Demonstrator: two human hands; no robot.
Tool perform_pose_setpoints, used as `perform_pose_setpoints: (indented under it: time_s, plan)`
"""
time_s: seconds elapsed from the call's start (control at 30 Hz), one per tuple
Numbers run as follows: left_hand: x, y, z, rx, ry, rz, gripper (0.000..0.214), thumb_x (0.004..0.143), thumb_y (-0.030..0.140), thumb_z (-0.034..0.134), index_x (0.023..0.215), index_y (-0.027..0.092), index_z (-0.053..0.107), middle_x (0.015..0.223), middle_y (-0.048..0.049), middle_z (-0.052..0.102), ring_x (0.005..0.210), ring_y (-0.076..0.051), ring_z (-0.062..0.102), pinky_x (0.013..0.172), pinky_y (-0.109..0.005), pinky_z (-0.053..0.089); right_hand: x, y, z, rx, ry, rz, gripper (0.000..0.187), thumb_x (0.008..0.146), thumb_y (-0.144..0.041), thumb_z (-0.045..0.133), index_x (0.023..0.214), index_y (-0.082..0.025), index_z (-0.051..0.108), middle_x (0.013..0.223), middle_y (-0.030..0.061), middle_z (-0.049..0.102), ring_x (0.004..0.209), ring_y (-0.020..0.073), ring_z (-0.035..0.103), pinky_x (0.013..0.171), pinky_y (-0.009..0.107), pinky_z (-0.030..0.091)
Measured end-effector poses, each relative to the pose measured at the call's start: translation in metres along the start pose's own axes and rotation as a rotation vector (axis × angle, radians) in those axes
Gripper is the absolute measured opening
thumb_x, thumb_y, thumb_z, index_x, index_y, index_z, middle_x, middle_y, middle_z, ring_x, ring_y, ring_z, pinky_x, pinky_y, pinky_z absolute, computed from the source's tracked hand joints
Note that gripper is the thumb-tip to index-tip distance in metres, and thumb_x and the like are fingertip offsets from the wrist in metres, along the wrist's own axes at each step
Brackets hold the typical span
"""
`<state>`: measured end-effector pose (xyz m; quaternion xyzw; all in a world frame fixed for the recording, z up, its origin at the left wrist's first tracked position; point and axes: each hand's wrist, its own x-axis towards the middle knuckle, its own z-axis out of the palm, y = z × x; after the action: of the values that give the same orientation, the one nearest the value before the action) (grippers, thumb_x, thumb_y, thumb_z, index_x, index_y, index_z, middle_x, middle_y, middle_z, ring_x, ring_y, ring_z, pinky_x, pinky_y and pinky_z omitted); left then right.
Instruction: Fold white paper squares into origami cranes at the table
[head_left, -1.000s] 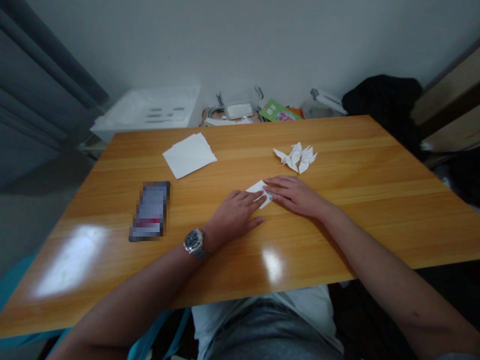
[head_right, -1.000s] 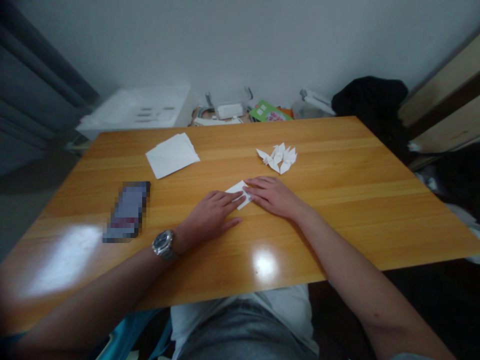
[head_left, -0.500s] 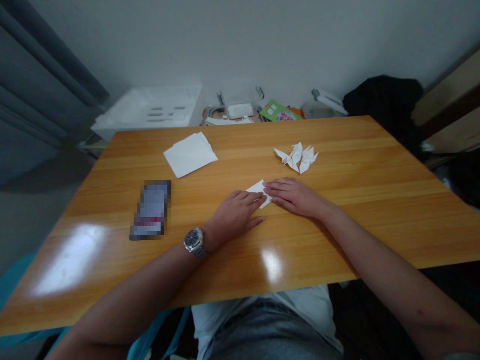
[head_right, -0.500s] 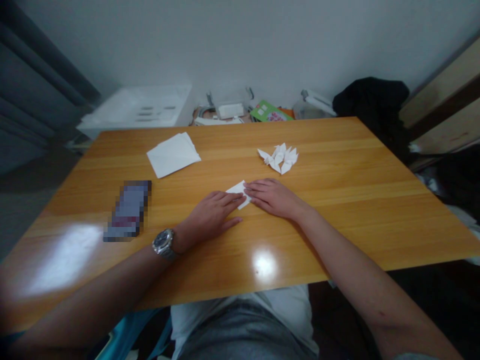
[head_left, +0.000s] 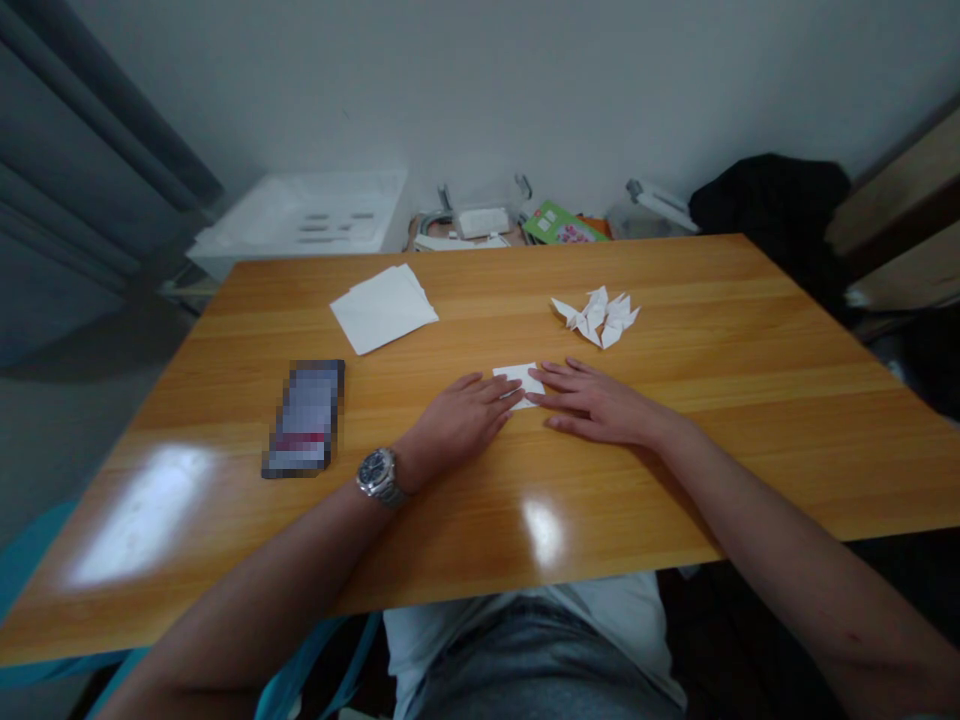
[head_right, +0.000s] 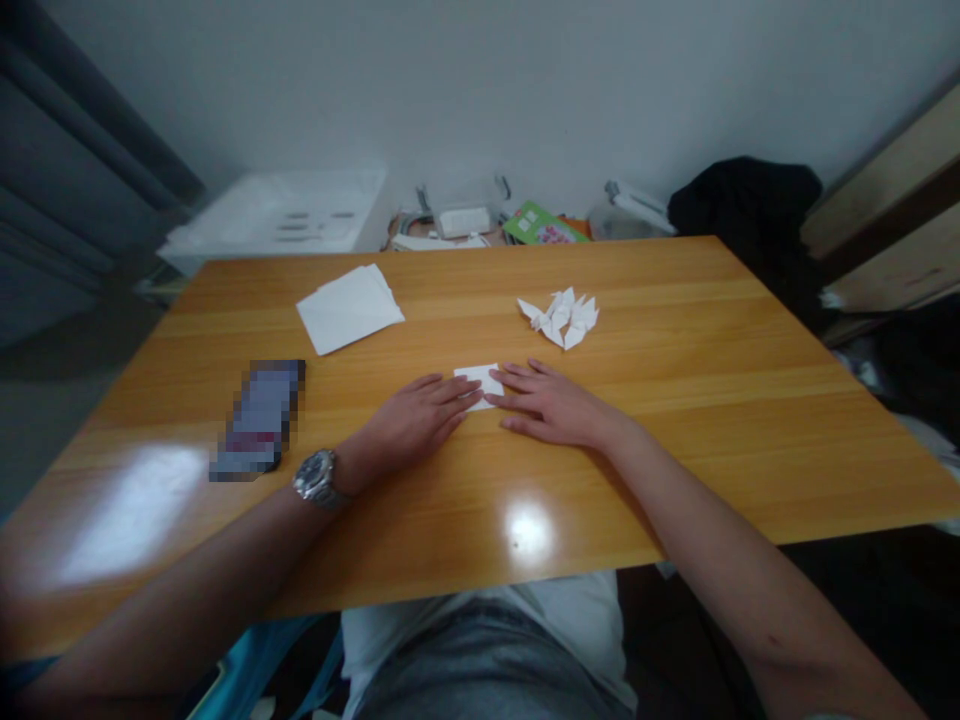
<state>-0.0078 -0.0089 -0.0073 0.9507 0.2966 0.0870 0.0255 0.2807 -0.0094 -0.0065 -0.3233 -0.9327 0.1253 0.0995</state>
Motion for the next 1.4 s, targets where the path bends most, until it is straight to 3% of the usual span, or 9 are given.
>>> perform_pose_setpoints:
  time_s: [0.57,0.77,1.17,1.27,1.4]
  plan:
    - [-0.003,-0.004,-0.001,-0.061,-0.042,-0.007,0.046,0.109,0.036,0.036,0.152,0.023,0.047,0.158,-0.0067,0.049,0.146,-0.020,0.045,0.125,-0.044,0.027,-0.003,-0.005,-0.001,0.099,-0.018,0.004,0.046,0.097,-0.047,0.064,0.143,-0.042,0.059,0.170,0.0030,0.027,0.157,0.0329,0.025,0.125,0.065,0.019]
    - [-0.001,-0.003,-0.003,-0.070,-0.041,0.004,0.048,0.108,0.042,0.039,0.150,0.020,0.050,0.157,-0.0088,0.050,0.146,-0.025,0.045,0.124,-0.046,0.030,0.000,-0.001,0.002,0.099,0.131,0.063,0.046,0.102,-0.044,0.056,0.147,-0.033,0.057,0.158,0.0090,0.051,0.146,0.0270,0.047,0.121,0.056,0.036]
    - [-0.002,-0.002,0.002,-0.055,-0.042,0.016,0.051,0.108,0.047,0.038,0.152,0.022,0.048,0.158,-0.0095,0.048,0.150,-0.028,0.040,0.124,-0.048,0.029,0.001,0.000,0.002,-0.047,0.094,0.054,0.043,0.104,-0.042,0.051,0.145,-0.032,0.059,0.158,0.0078,0.050,0.145,0.0275,0.047,0.118,0.052,0.041]
    - [-0.001,-0.002,0.001,-0.056,-0.042,0.015,0.050,0.108,0.047,0.039,0.150,0.022,0.049,0.158,-0.0091,0.049,0.150,-0.028,0.040,0.124,-0.048,0.029,0.002,0.003,0.003,-0.061,0.125,0.091,0.041,0.105,-0.039,0.050,0.145,-0.035,0.059,0.162,0.0057,0.045,0.146,0.0274,0.046,0.118,0.053,0.043]
    - [-0.001,-0.002,-0.001,-0.066,-0.051,0.015,0.049,0.108,0.045,0.040,0.150,0.022,0.050,0.157,-0.0076,0.050,0.150,-0.028,0.039,0.124,-0.048,0.028,0.004,0.008,0.006,-0.103,0.201,0.175,0.038,0.107,-0.033,0.045,0.139,-0.030,0.065,0.158,0.0077,0.050,0.142,0.0274,0.051,0.116,0.053,0.045]
